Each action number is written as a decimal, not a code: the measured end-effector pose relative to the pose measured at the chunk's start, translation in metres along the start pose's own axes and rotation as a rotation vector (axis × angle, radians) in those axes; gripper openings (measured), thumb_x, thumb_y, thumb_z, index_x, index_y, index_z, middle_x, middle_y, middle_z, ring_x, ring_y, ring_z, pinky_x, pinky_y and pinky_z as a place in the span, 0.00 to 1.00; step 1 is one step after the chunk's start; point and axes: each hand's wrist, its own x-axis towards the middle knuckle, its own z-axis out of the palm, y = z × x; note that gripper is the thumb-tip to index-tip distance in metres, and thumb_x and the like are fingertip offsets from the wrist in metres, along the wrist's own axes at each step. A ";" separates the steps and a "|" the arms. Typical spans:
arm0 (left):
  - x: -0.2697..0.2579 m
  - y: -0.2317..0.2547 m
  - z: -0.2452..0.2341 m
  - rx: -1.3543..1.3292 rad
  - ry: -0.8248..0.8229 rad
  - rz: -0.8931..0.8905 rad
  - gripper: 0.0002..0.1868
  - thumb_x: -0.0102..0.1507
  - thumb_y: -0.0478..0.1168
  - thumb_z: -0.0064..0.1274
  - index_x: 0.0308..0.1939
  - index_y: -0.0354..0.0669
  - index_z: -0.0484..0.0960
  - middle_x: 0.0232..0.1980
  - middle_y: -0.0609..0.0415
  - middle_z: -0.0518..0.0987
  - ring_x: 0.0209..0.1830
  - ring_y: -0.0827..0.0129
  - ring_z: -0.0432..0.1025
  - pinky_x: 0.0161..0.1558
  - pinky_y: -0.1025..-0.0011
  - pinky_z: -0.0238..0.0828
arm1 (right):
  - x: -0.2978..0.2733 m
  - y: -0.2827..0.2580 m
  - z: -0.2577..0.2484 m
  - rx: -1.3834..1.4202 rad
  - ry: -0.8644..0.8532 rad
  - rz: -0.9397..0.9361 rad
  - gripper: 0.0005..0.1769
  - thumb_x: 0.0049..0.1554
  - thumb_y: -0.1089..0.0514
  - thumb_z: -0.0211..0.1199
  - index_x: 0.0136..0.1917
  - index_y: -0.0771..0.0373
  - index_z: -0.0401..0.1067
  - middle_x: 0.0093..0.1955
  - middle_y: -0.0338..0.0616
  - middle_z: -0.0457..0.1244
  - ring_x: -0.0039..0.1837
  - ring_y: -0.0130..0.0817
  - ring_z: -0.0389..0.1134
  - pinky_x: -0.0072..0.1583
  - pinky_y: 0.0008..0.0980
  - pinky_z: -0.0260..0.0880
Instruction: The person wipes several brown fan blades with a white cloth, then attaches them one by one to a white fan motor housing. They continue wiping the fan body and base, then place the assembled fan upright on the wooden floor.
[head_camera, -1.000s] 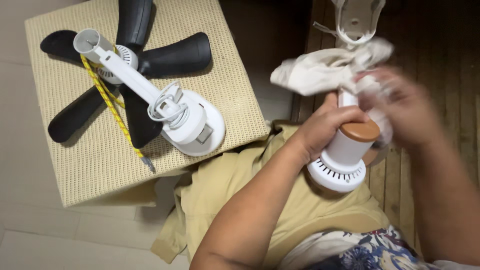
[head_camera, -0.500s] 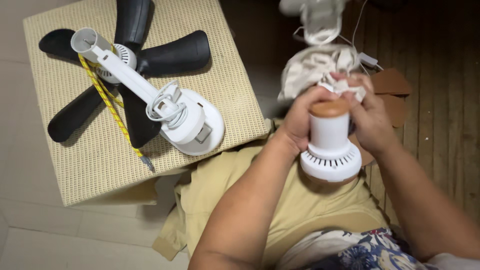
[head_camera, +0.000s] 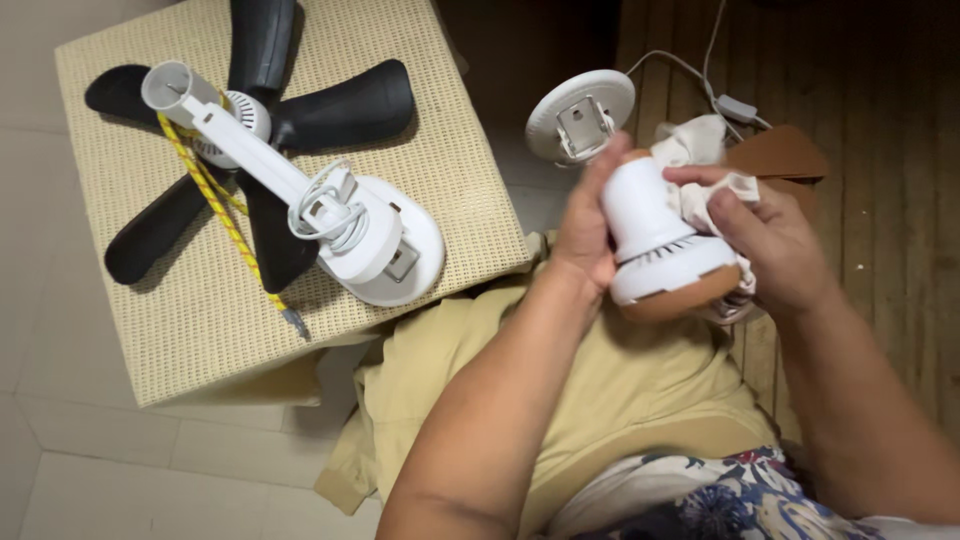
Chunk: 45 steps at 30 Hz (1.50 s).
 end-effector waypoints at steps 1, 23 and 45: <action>-0.001 -0.002 0.001 0.073 0.063 0.022 0.26 0.61 0.55 0.66 0.52 0.42 0.75 0.43 0.51 0.79 0.42 0.64 0.78 0.49 0.62 0.80 | 0.005 0.004 0.002 0.052 0.016 0.056 0.25 0.70 0.50 0.53 0.72 0.70 0.67 0.61 0.52 0.67 0.57 0.38 0.71 0.58 0.39 0.72; 0.006 0.015 0.001 0.145 0.233 0.045 0.29 0.59 0.55 0.65 0.54 0.41 0.74 0.41 0.48 0.80 0.39 0.60 0.78 0.44 0.60 0.80 | -0.009 0.024 0.035 0.023 0.234 -0.061 0.31 0.69 0.38 0.52 0.68 0.68 0.68 0.60 0.42 0.67 0.58 0.27 0.68 0.60 0.29 0.69; -0.057 0.016 0.081 0.549 -0.335 0.195 0.54 0.65 0.38 0.64 0.86 0.47 0.44 0.70 0.42 0.69 0.70 0.57 0.64 0.75 0.60 0.62 | -0.037 -0.059 -0.048 -0.501 0.444 -0.492 0.14 0.70 0.56 0.62 0.64 0.65 0.68 0.62 0.46 0.67 0.60 0.32 0.70 0.62 0.34 0.74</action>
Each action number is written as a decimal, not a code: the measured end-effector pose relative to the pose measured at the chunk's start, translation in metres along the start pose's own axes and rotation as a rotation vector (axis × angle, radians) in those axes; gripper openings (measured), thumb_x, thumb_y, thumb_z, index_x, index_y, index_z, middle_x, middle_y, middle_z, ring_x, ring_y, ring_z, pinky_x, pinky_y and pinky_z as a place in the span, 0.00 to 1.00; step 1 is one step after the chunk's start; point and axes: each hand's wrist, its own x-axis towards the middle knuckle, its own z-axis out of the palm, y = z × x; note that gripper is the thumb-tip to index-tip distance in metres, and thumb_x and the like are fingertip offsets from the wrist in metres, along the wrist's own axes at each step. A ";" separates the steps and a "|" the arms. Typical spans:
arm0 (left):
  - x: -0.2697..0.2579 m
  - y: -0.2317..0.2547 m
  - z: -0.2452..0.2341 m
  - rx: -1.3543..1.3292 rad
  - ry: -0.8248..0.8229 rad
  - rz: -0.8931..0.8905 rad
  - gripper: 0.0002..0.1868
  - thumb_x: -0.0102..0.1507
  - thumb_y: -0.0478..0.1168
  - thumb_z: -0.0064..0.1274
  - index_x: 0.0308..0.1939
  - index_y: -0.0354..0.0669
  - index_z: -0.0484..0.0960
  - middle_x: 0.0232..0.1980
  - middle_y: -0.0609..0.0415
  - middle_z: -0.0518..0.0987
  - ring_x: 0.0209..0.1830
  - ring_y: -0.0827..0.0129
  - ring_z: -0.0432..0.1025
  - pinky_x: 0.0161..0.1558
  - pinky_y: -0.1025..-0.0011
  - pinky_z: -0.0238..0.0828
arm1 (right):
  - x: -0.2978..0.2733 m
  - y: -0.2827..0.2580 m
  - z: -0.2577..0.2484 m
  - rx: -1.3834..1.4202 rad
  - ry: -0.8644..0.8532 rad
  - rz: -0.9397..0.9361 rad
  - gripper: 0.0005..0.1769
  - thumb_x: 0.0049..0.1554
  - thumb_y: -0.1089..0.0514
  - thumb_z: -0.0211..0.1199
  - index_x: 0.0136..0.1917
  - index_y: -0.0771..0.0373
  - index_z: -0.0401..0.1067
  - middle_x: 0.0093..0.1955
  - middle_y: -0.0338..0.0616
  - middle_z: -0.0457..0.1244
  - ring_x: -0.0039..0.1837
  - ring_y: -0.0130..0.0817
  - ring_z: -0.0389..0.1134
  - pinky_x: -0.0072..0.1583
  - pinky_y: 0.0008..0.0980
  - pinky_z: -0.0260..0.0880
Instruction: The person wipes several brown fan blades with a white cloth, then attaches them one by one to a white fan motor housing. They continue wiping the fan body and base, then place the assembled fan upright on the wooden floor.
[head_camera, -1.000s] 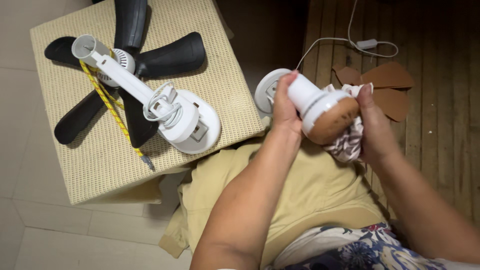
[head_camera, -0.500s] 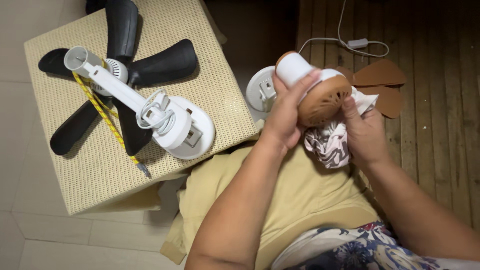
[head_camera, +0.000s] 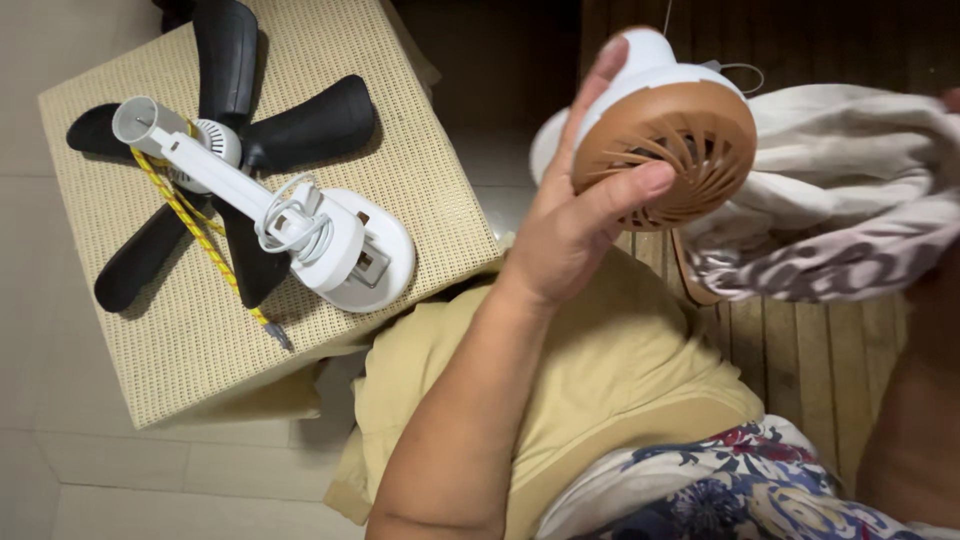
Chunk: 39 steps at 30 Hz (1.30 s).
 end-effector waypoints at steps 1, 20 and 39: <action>0.002 -0.005 0.001 -0.011 0.008 -0.015 0.53 0.65 0.38 0.63 0.86 0.47 0.45 0.70 0.42 0.69 0.71 0.56 0.64 0.75 0.60 0.62 | 0.004 -0.003 0.004 -0.091 -0.058 -0.004 0.14 0.70 0.56 0.62 0.65 0.65 0.68 0.62 0.46 0.67 0.61 0.33 0.70 0.63 0.34 0.74; 0.061 -0.041 0.020 0.285 0.122 -0.218 0.47 0.61 0.59 0.64 0.79 0.47 0.61 0.65 0.43 0.74 0.61 0.56 0.74 0.53 0.58 0.79 | -0.001 -0.018 0.035 -0.449 -0.495 0.098 0.27 0.60 0.57 0.67 0.69 0.64 0.64 0.66 0.46 0.65 0.66 0.36 0.67 0.65 0.34 0.71; 0.108 -0.034 0.005 0.572 0.085 -0.193 0.45 0.61 0.64 0.60 0.71 0.37 0.68 0.57 0.42 0.82 0.49 0.59 0.83 0.42 0.63 0.90 | -0.051 0.004 -0.047 -0.247 -0.480 0.182 0.40 0.51 0.58 0.71 0.73 0.63 0.59 0.70 0.46 0.63 0.71 0.39 0.65 0.67 0.35 0.67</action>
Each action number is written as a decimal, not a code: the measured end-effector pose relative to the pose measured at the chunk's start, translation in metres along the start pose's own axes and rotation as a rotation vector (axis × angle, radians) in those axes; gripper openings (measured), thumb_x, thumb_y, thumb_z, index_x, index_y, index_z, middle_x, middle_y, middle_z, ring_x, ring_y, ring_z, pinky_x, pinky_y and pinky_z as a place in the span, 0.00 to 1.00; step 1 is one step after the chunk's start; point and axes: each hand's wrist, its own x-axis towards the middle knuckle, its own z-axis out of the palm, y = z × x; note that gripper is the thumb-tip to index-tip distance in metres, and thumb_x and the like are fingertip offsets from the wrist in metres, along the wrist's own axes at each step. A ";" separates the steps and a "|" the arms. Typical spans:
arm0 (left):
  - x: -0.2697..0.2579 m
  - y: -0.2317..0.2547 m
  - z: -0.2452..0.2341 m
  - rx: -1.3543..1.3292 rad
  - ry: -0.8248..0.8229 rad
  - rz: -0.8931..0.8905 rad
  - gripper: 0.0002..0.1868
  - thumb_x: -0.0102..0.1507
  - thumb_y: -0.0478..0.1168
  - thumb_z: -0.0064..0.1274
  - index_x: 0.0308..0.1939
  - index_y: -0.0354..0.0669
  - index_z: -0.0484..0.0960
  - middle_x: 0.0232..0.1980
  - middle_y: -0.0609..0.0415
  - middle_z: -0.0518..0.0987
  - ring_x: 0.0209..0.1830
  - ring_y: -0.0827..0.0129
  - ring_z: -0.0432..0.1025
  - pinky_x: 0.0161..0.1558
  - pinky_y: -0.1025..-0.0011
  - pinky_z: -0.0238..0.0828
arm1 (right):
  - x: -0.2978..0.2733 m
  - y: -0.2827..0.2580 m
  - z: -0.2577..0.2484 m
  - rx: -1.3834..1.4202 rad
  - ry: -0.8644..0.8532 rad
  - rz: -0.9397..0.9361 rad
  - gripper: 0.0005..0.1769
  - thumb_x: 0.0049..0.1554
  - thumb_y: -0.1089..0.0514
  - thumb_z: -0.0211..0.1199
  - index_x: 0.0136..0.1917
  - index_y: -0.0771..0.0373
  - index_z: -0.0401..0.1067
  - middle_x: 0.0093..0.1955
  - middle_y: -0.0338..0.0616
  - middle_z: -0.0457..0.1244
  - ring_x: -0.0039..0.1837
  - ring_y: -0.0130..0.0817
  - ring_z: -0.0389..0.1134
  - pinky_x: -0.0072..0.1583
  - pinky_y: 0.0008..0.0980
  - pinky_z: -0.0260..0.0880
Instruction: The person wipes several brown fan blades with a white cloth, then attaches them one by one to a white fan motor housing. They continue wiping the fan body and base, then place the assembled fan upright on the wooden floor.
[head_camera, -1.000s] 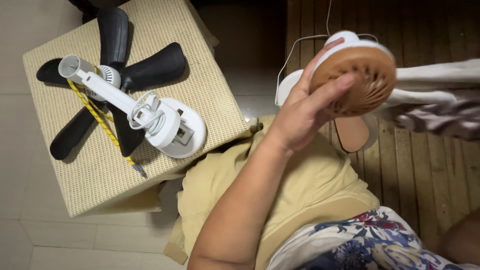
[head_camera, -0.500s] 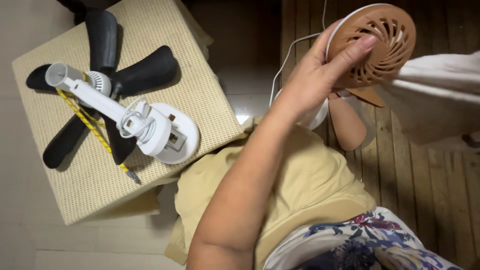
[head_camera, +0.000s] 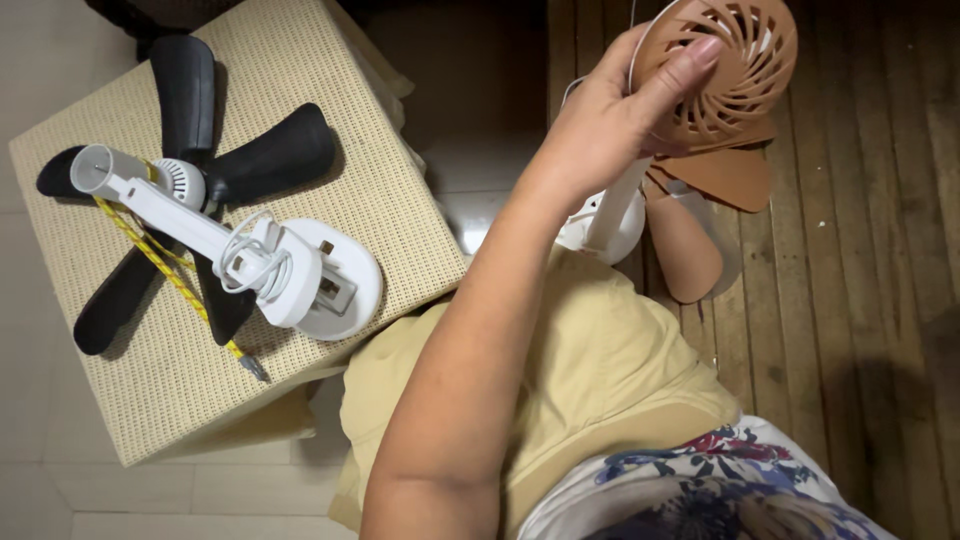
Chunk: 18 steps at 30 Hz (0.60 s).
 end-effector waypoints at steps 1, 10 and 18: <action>-0.002 0.000 0.001 0.001 -0.011 -0.001 0.44 0.62 0.64 0.60 0.71 0.37 0.68 0.57 0.42 0.82 0.49 0.59 0.83 0.42 0.63 0.90 | 0.004 0.005 -0.001 0.034 -0.006 -0.001 0.41 0.50 0.58 0.72 0.74 0.63 0.59 0.70 0.46 0.63 0.71 0.39 0.65 0.67 0.35 0.67; -0.013 0.015 0.005 0.237 -0.057 -0.010 0.44 0.57 0.65 0.63 0.68 0.41 0.73 0.56 0.43 0.86 0.53 0.60 0.83 0.49 0.63 0.85 | 0.115 0.058 0.072 0.612 -0.114 0.185 0.38 0.54 0.64 0.68 0.76 0.60 0.61 0.71 0.43 0.59 0.70 0.37 0.64 0.66 0.41 0.69; -0.001 0.013 0.022 0.805 0.239 0.386 0.54 0.40 0.63 0.77 0.64 0.41 0.73 0.57 0.40 0.81 0.57 0.51 0.79 0.57 0.61 0.78 | 0.145 0.048 0.083 0.752 -0.145 0.075 0.32 0.63 0.60 0.60 0.78 0.56 0.56 0.74 0.39 0.59 0.73 0.27 0.62 0.70 0.29 0.65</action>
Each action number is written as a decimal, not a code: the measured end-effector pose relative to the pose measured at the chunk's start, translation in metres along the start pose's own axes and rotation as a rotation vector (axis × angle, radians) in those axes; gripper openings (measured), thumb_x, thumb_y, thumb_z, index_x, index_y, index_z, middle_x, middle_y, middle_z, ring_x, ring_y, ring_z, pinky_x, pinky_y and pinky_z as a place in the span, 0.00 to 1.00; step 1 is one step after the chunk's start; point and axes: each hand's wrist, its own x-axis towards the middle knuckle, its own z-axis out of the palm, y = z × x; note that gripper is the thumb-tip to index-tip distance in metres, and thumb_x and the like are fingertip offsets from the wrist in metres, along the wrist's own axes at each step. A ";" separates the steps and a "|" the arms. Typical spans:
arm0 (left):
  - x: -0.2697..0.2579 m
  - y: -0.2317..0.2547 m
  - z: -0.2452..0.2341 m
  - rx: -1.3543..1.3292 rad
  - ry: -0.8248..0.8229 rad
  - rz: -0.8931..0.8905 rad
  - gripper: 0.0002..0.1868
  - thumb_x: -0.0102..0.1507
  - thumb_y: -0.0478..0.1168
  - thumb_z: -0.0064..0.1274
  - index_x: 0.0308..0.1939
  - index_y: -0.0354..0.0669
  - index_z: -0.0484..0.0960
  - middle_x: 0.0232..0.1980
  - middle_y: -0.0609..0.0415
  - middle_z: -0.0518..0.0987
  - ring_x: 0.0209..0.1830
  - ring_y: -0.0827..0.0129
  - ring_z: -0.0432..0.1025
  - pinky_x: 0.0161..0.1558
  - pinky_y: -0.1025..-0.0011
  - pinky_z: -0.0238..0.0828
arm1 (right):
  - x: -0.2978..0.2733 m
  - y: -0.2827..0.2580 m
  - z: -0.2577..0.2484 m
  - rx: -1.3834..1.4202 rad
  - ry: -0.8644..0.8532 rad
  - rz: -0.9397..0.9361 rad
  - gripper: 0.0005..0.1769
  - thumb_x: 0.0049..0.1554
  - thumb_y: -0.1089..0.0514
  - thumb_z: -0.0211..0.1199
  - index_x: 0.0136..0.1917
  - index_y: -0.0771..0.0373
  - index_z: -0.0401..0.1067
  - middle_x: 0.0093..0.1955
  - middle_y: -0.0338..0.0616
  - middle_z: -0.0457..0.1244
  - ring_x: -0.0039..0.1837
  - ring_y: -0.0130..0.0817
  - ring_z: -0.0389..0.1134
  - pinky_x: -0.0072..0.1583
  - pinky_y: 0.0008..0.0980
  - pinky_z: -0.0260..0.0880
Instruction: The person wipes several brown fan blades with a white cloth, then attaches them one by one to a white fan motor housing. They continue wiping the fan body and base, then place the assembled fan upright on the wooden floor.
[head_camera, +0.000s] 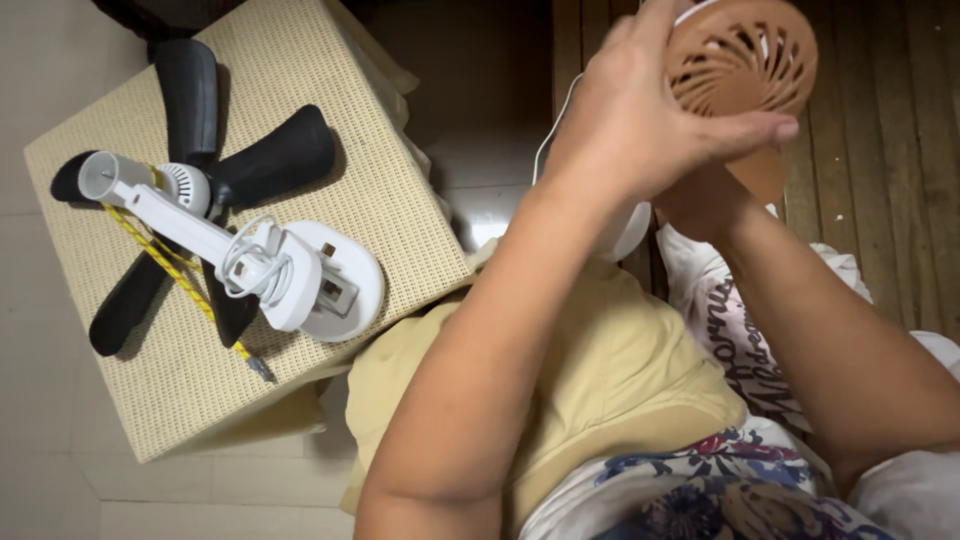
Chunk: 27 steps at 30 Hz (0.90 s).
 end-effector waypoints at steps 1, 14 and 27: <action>0.003 -0.003 0.002 -0.054 -0.024 -0.026 0.53 0.40 0.62 0.77 0.63 0.41 0.73 0.56 0.42 0.83 0.57 0.53 0.80 0.58 0.62 0.78 | 0.002 -0.002 0.000 -0.041 -0.017 -0.046 0.32 0.62 0.61 0.61 0.77 0.59 0.57 0.73 0.40 0.59 0.72 0.27 0.62 0.69 0.30 0.66; 0.016 -0.029 0.006 -0.126 -0.174 0.012 0.50 0.43 0.55 0.80 0.63 0.40 0.74 0.58 0.46 0.83 0.60 0.59 0.79 0.63 0.65 0.76 | 0.026 0.039 -0.043 0.099 -0.015 -0.059 0.35 0.68 0.49 0.55 0.82 0.61 0.50 0.77 0.43 0.55 0.74 0.33 0.60 0.70 0.38 0.65; -0.058 -0.025 -0.010 -0.222 -0.140 0.008 0.58 0.49 0.56 0.77 0.76 0.44 0.63 0.73 0.43 0.70 0.74 0.52 0.70 0.75 0.59 0.70 | 0.017 0.111 -0.057 0.994 -0.390 -0.129 0.44 0.62 0.44 0.69 0.84 0.52 0.54 0.85 0.39 0.50 0.84 0.36 0.54 0.83 0.40 0.58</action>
